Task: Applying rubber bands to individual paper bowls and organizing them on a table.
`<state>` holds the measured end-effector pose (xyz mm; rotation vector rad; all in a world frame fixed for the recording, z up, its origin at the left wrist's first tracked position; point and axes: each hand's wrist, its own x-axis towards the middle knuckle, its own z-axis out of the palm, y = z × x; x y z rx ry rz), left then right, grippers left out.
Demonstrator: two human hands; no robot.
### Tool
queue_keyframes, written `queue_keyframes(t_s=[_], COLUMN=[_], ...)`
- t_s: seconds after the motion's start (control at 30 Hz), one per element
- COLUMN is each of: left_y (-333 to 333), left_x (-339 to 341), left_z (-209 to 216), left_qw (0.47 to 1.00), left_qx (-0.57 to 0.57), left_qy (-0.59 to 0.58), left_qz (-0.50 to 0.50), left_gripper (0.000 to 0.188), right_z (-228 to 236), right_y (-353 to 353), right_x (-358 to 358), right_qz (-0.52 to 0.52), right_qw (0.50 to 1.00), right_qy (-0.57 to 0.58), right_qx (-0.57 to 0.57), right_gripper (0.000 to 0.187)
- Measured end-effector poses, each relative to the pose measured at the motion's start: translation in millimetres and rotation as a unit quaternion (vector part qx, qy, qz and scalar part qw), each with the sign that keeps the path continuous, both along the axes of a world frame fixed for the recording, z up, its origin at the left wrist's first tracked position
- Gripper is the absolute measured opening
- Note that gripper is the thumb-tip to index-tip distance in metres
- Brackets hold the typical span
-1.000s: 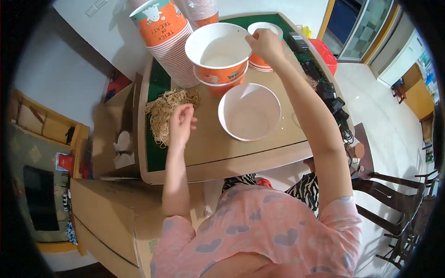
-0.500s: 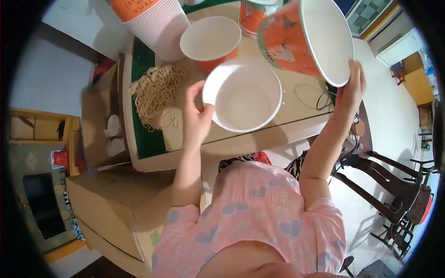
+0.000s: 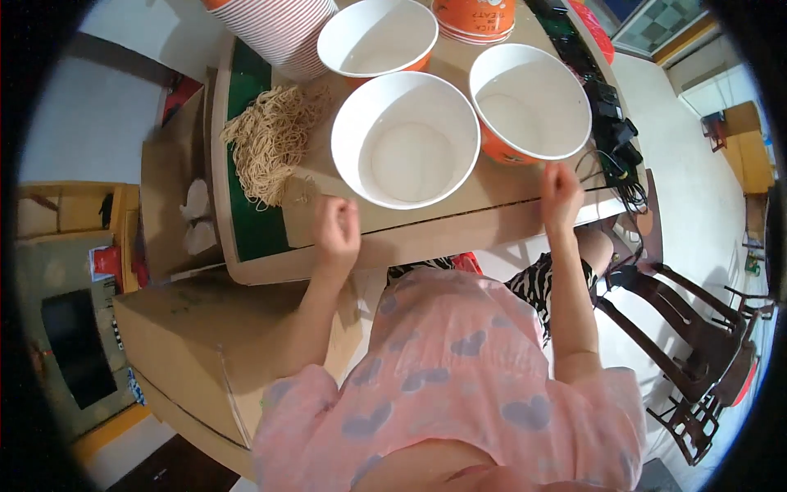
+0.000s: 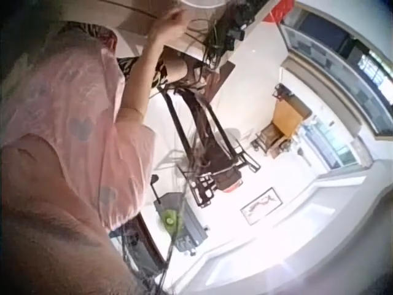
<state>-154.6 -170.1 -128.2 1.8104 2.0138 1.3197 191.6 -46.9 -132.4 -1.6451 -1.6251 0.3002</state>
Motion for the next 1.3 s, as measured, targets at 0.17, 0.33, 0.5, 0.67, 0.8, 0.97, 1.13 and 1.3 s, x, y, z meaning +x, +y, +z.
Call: queue_keyframes(t_s=[0.17, 0.33, 0.5, 0.67, 0.8, 0.97, 1.13, 1.3], left_y=[-1, 6, 0, 3, 2, 1, 0, -5], left_x=[8, 6, 9, 8, 10, 5, 10, 11], left_z=[-5, 4, 1, 6, 6, -1, 4, 0], left_qw=[0.976, 0.969, 0.975, 0.979, 0.983, 0.984, 0.985, 0.987], left_qx=[-0.091, -0.055, -0.055, -0.032, -0.029, -0.032, -0.014, 0.034], left_qy=[0.183, 0.226, 0.206, 0.194, 0.173, 0.164, 0.17, 0.153], left_qz=[-0.076, -0.082, -0.063, -0.053, -0.053, -0.058, -0.04, -0.032], left_gripper=[0.013, 0.015, 0.016, 0.016, 0.015, 0.014, 0.014, 0.015], right_z=[2, -1, 2, -4, -2, -2, -7, -4], right_y=[-6, -3, -4, -9, -8, -4, -5, -12], right_x=[-11, -14, -15, -8, -8, -12, -10, -10], right_qz=[0.182, 0.184, 0.194, 0.188, 0.188, 0.191, 0.175, 0.162], right_qw=[0.959, 0.953, 0.956, 0.957, 0.955, 0.954, 0.957, 0.965], right_qy=[-0.207, -0.23, -0.211, -0.221, -0.225, -0.223, -0.212, -0.178], right_qx=[0.064, 0.064, 0.062, 0.009, 0.046, 0.059, 0.086, 0.099], right_gripper=[0.017, 0.013, 0.017, 0.015, 0.009, 0.009, 0.015, 0.017])
